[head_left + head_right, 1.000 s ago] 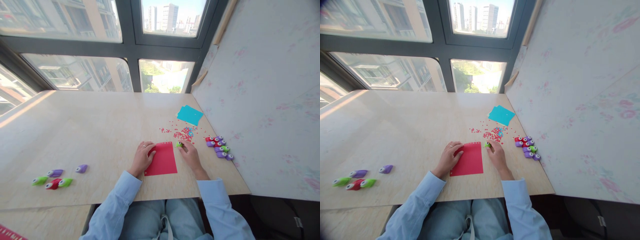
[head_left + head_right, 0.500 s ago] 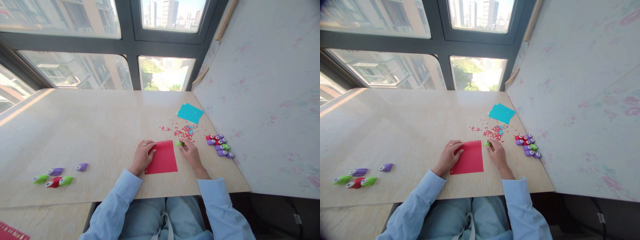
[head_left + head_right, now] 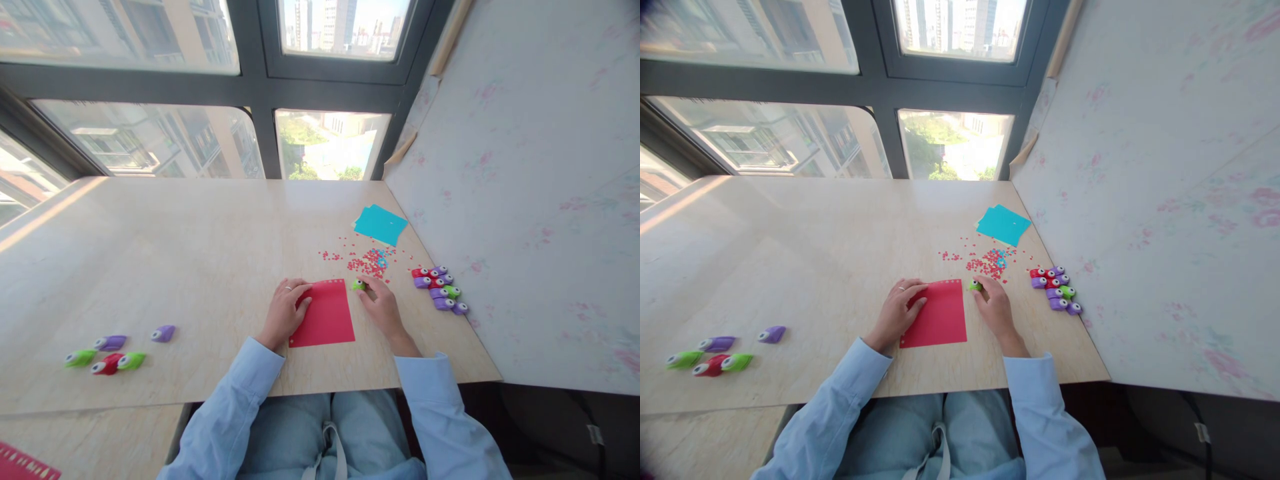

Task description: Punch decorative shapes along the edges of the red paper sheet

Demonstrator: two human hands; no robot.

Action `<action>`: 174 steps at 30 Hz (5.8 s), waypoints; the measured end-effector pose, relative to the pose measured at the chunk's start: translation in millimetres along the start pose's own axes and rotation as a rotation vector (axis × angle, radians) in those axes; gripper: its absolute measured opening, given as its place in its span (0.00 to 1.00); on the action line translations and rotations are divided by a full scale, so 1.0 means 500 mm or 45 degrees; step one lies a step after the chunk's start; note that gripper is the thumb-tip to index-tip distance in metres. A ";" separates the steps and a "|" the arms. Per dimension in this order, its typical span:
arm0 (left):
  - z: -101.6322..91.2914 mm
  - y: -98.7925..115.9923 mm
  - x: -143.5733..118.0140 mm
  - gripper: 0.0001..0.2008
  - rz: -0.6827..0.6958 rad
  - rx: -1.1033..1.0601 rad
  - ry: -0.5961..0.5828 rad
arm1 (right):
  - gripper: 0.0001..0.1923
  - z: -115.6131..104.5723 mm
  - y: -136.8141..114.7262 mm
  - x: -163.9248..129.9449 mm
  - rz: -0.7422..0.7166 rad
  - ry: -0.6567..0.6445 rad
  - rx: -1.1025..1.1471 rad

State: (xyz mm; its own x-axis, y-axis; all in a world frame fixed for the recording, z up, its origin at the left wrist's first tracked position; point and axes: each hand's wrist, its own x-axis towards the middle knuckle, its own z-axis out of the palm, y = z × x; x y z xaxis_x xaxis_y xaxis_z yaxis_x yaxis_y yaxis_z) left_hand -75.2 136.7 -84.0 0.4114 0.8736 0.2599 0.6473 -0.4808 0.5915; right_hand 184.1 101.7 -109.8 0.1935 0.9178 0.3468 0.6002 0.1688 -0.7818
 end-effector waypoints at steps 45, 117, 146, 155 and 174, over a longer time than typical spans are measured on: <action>-0.001 0.003 0.000 0.13 -0.004 0.011 -0.004 | 0.17 0.016 0.004 0.034 0.045 -0.121 0.023; 0.003 0.003 -0.003 0.16 0.045 0.147 -0.023 | 0.16 0.017 -0.022 0.039 0.099 -0.097 0.119; 0.004 0.000 -0.004 0.14 0.069 0.117 -0.002 | 0.13 0.015 -0.032 0.040 0.081 -0.107 0.154; 0.004 0.000 -0.004 0.14 0.050 0.132 -0.017 | 0.13 0.016 -0.032 0.040 0.087 -0.097 0.161; 0.004 0.000 -0.005 0.14 0.039 0.160 -0.022 | 0.13 0.015 -0.028 0.040 0.091 -0.117 0.146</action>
State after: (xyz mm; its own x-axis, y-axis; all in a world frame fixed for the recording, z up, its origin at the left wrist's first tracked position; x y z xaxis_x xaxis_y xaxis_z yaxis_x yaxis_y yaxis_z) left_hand -75.0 134.4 -86.4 0.4423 0.8576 0.2624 0.7094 -0.5136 0.4828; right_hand 173.7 120.5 -95.6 0.1578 0.9569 0.2438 0.4943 0.1372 -0.8584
